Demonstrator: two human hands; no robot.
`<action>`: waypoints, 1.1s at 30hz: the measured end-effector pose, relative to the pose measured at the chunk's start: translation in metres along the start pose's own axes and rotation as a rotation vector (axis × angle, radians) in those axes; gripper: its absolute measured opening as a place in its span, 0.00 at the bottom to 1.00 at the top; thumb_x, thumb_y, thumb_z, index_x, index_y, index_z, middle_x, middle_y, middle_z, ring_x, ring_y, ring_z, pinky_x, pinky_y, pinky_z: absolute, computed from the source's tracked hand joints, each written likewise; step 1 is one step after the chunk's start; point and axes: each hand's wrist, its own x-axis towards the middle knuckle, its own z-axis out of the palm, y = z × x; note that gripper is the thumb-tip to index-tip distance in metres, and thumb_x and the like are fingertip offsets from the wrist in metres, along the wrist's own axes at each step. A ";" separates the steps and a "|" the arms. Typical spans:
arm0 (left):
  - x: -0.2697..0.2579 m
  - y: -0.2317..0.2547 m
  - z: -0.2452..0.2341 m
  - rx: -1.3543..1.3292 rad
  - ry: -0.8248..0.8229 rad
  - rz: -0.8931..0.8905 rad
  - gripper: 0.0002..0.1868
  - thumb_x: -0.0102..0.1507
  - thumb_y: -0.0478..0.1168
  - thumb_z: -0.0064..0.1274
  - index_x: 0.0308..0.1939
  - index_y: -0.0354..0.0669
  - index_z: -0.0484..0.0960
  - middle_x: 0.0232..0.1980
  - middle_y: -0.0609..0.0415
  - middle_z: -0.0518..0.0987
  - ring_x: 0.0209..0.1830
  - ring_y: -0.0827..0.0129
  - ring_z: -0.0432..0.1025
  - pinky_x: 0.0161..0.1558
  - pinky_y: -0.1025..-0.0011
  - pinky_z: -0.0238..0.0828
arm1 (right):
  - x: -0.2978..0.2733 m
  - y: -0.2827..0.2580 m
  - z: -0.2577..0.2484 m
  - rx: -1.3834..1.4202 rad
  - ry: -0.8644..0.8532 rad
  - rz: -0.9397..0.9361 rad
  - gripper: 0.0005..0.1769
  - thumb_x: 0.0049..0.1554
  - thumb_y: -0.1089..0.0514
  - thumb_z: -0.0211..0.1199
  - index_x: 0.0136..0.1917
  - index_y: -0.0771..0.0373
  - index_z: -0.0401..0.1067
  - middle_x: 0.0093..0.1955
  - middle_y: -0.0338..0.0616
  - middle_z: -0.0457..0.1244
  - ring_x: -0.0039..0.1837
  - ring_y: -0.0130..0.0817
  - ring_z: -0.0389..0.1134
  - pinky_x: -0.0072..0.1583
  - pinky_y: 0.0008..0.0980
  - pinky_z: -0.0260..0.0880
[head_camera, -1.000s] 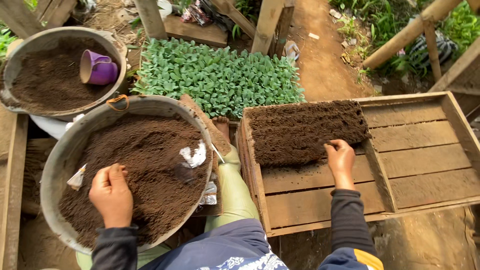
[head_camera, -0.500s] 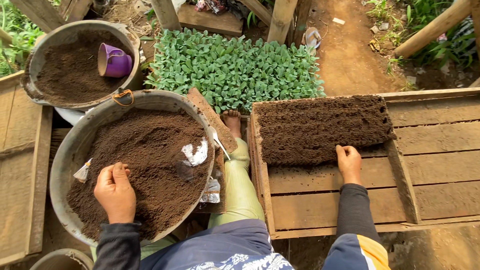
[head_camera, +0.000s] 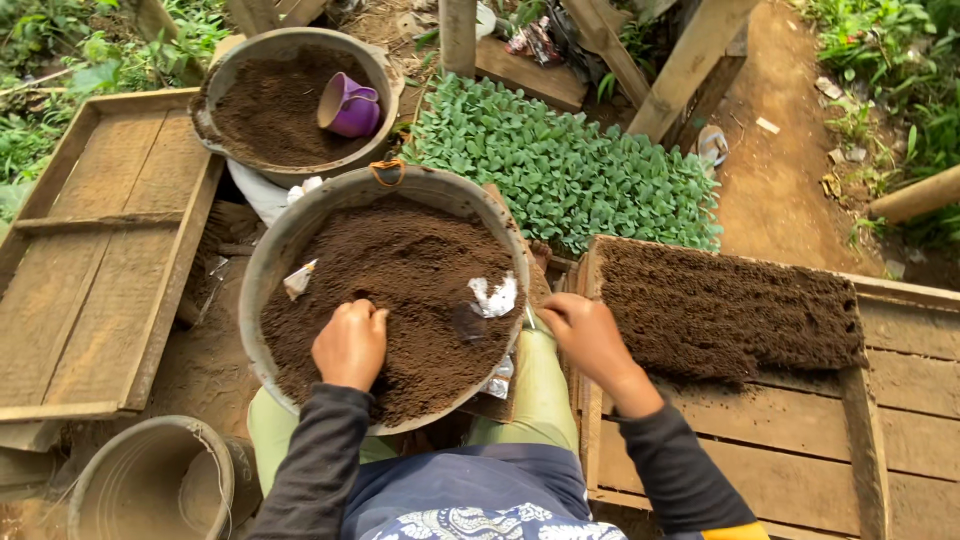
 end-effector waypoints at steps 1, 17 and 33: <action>0.001 -0.002 0.001 -0.006 0.003 -0.009 0.13 0.61 0.52 0.47 0.39 0.50 0.78 0.40 0.53 0.78 0.40 0.54 0.75 0.43 0.57 0.72 | 0.006 -0.011 0.009 -0.005 -0.007 -0.007 0.09 0.52 0.59 0.57 0.45 0.61 0.76 0.45 0.49 0.68 0.52 0.46 0.68 0.55 0.41 0.67; -0.020 0.017 0.014 -1.571 -0.408 -0.086 0.27 0.55 0.47 0.58 0.50 0.33 0.68 0.39 0.52 0.71 0.35 0.71 0.72 0.34 0.83 0.70 | 0.042 -0.045 0.114 1.089 -0.102 0.335 0.03 0.51 0.62 0.61 0.39 0.63 0.68 0.30 0.38 0.59 0.26 0.20 0.56 0.25 0.14 0.53; -0.017 0.011 0.025 -1.359 -0.329 0.025 0.04 0.57 0.32 0.51 0.27 0.37 0.73 0.19 0.51 0.74 0.19 0.74 0.69 0.23 0.82 0.69 | 0.029 -0.044 0.127 1.180 0.011 0.338 0.04 0.53 0.61 0.60 0.41 0.61 0.67 0.30 0.38 0.58 0.25 0.22 0.57 0.25 0.16 0.53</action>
